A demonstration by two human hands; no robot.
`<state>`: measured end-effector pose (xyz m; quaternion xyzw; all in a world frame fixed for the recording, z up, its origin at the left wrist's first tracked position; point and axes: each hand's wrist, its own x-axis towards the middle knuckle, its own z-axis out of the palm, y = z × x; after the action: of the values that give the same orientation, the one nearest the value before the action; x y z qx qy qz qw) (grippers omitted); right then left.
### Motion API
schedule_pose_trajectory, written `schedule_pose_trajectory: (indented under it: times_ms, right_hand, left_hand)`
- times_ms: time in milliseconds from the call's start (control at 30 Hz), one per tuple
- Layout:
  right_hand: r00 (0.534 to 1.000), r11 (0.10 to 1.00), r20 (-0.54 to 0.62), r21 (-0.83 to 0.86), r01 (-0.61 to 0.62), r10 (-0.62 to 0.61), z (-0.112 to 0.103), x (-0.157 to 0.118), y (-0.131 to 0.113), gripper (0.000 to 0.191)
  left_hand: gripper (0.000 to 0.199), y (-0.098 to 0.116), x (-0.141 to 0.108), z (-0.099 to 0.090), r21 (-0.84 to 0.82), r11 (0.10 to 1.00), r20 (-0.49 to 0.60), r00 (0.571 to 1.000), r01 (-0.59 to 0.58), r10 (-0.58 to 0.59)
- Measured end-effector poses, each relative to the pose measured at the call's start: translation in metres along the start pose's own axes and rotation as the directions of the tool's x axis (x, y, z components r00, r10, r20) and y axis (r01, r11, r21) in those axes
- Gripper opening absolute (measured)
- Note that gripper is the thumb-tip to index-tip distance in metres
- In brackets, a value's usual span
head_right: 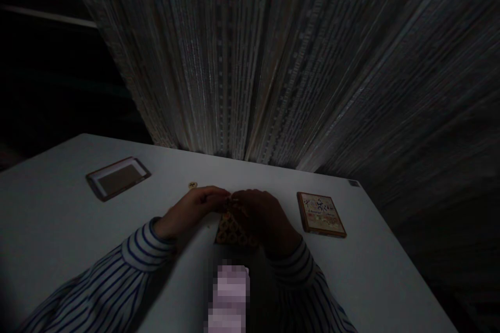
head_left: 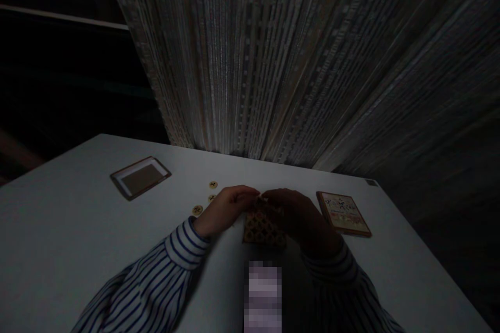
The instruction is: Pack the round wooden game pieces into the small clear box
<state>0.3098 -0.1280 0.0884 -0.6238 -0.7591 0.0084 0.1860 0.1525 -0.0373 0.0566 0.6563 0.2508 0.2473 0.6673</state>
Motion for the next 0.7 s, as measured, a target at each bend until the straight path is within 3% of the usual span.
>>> schedule_pose_trajectory:
  times_ms: [700]
  right_hand:
    - [0.997,0.997,-0.011,-0.003,0.075,-0.075,0.0031,-0.0008,0.0008,0.020]
  left_hand:
    - [0.019,-0.0068,0.0021,0.0016,0.042,0.999,-0.045,0.999,-0.015,0.017]
